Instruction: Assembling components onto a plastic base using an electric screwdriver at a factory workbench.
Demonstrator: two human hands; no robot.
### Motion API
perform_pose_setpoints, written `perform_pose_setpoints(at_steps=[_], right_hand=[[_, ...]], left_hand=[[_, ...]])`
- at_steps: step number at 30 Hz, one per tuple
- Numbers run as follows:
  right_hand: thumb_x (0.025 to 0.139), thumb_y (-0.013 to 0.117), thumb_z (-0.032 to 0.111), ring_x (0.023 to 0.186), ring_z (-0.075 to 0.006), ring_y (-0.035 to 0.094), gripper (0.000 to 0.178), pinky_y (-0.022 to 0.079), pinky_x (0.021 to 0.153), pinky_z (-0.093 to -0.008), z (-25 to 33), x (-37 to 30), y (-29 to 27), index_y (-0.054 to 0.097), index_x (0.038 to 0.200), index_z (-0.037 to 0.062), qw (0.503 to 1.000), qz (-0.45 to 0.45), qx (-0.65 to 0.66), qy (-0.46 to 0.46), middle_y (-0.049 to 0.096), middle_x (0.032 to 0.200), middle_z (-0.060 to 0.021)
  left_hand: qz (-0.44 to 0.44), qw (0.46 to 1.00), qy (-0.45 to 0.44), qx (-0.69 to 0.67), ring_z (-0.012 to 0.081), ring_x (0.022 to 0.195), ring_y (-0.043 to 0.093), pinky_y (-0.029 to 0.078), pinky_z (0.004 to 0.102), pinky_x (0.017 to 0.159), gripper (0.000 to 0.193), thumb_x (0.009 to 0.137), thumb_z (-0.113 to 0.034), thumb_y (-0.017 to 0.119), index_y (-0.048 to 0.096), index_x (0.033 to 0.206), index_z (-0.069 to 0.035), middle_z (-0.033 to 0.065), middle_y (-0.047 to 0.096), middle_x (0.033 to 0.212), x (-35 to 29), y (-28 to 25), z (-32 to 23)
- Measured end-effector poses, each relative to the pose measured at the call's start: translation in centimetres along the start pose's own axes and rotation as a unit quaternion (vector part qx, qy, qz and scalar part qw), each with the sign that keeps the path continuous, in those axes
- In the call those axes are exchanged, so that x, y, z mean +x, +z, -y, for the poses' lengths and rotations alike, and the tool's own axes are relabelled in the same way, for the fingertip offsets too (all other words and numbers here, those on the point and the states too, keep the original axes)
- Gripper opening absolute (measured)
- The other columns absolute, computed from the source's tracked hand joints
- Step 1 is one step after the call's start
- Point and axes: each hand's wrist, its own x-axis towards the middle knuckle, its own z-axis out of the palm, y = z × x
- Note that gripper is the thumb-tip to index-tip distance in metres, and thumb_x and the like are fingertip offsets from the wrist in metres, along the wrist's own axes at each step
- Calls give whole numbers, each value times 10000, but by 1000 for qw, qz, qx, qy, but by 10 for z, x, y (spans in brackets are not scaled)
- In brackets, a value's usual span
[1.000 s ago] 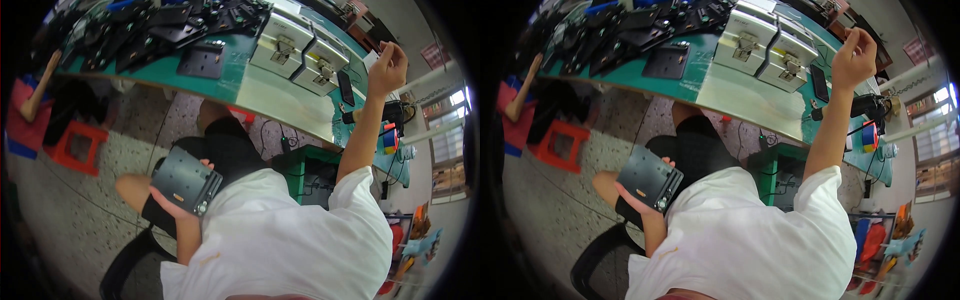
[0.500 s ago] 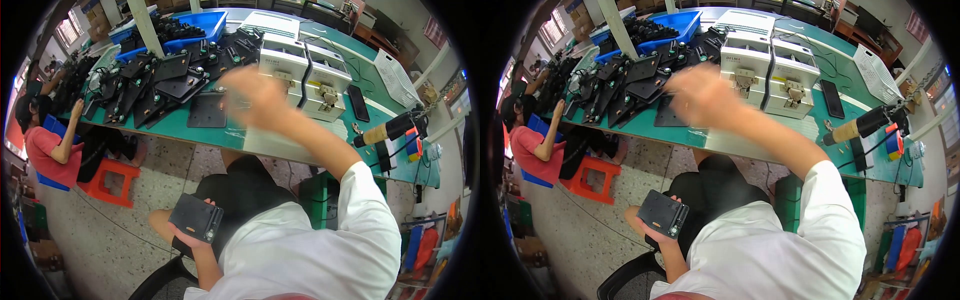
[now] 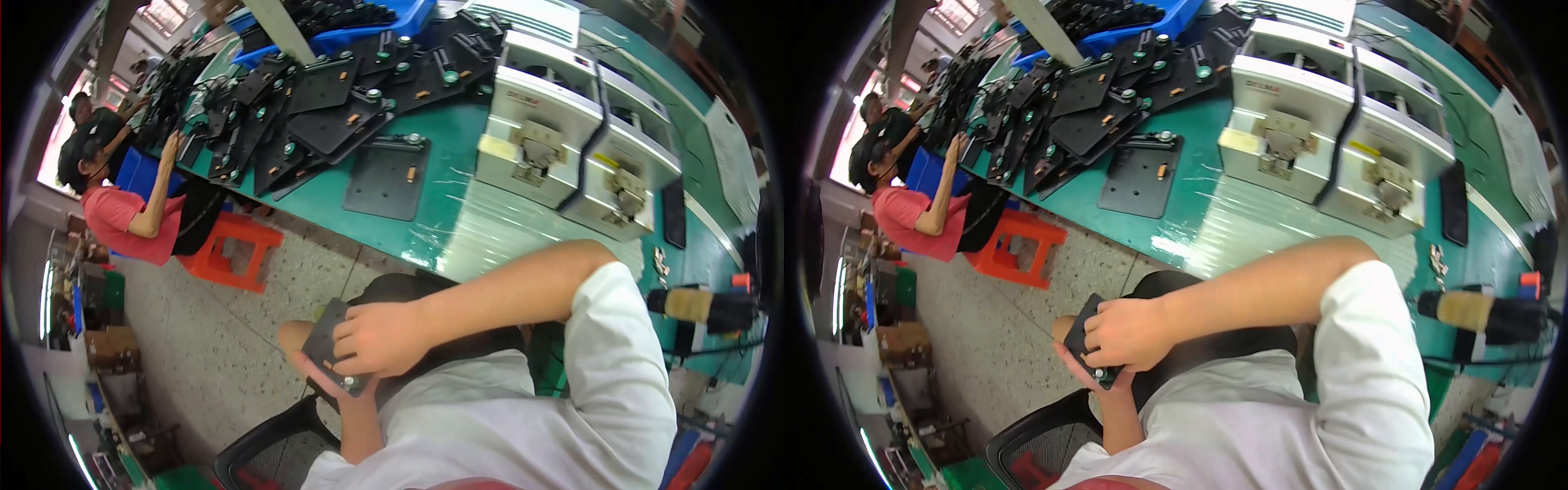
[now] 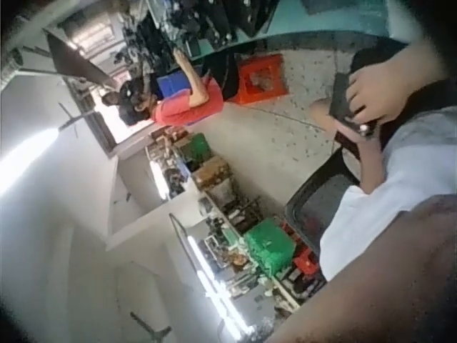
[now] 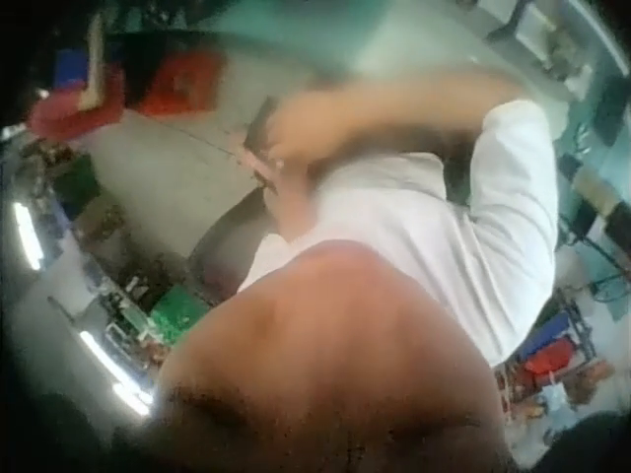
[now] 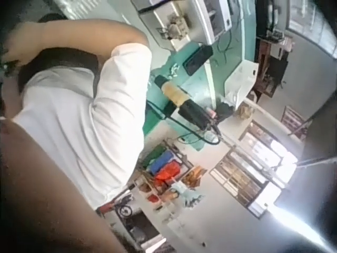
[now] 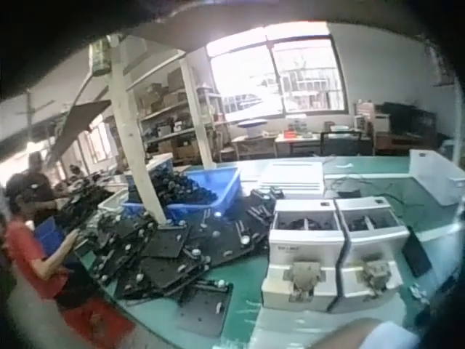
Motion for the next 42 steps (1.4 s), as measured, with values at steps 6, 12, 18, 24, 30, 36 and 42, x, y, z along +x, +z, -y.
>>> perform_pose_setpoints(at_steps=[6, 12, 18, 24, 30, 36, 42], right_hand=[[828, 661, 153, 847, -331, 699, 311, 549, 747, -431, 0, 9, 4, 617, 1103, 15, 974, -170, 11, 152, 695, 934, -151], [943, 627, 223, 877, -454, 661, 289, 535, 763, -497, -11, 19, -7, 585, 1139, 16, 825, -361, 207, 382, 686, 914, -236], [931, 653, 211, 873, -439, 668, 292, 530, 769, -489, -8, 17, -9, 614, 1135, 5, 812, -354, 243, 395, 694, 916, -234], [916, 690, 250, 907, -339, 726, 372, 560, 791, -399, -20, 24, -23, 659, 1153, -35, 781, -323, 300, 443, 725, 1002, -236], [880, 696, 466, 1052, -384, 669, 569, 538, 812, -485, -26, 12, -70, 649, 1189, -10, 929, -167, -37, 329, 683, 1125, -255], [826, 716, 562, 1200, -467, 560, 781, 498, 863, -512, -41, -14, -64, 574, 1304, -40, 823, -36, -366, 433, 602, 1259, -285], [859, 676, 613, 941, -336, 705, 745, 527, 787, -499, -13, 14, -121, 603, 1227, -31, 793, 301, -248, 469, 706, 992, -199]], left_hand=[[105, 988, 20, 115, 468, 1375, 402, 270, 637, 1164, 1070, 890, -856, 323, 182, 1608, -74, 267, 423, 1494, 34, 34, 3], [13, 772, 360, 523, 419, 1450, 320, 300, 600, 1145, 1275, 712, -722, 752, 90, 1616, -115, 174, 207, 1638, 57, 50, -32], [149, 357, 482, 786, 485, 1456, 289, 324, 581, 1115, 1295, 552, -591, 929, 272, 1585, -169, 313, 210, 1601, 55, 70, -61], [228, 356, 373, 826, 511, 1345, 407, 380, 574, 1064, 1213, 515, -460, 953, 351, 1537, -206, 310, 348, 1500, 49, 69, -55], [106, 419, 427, 794, 292, 1198, 544, 434, 443, 1043, 1217, 589, -245, 898, 212, 1562, 6, 180, 440, 1391, 40, 48, -72], [105, 578, 362, 724, 293, 1242, 527, 401, 433, 1067, 1264, 618, -211, 849, 88, 1615, -49, 149, 431, 1423, 38, 79, -97], [150, 496, 390, 761, 338, 1247, 538, 433, 466, 1043, 1289, 602, -261, 882, 107, 1607, -36, 206, 449, 1436, 37, 105, -118]])
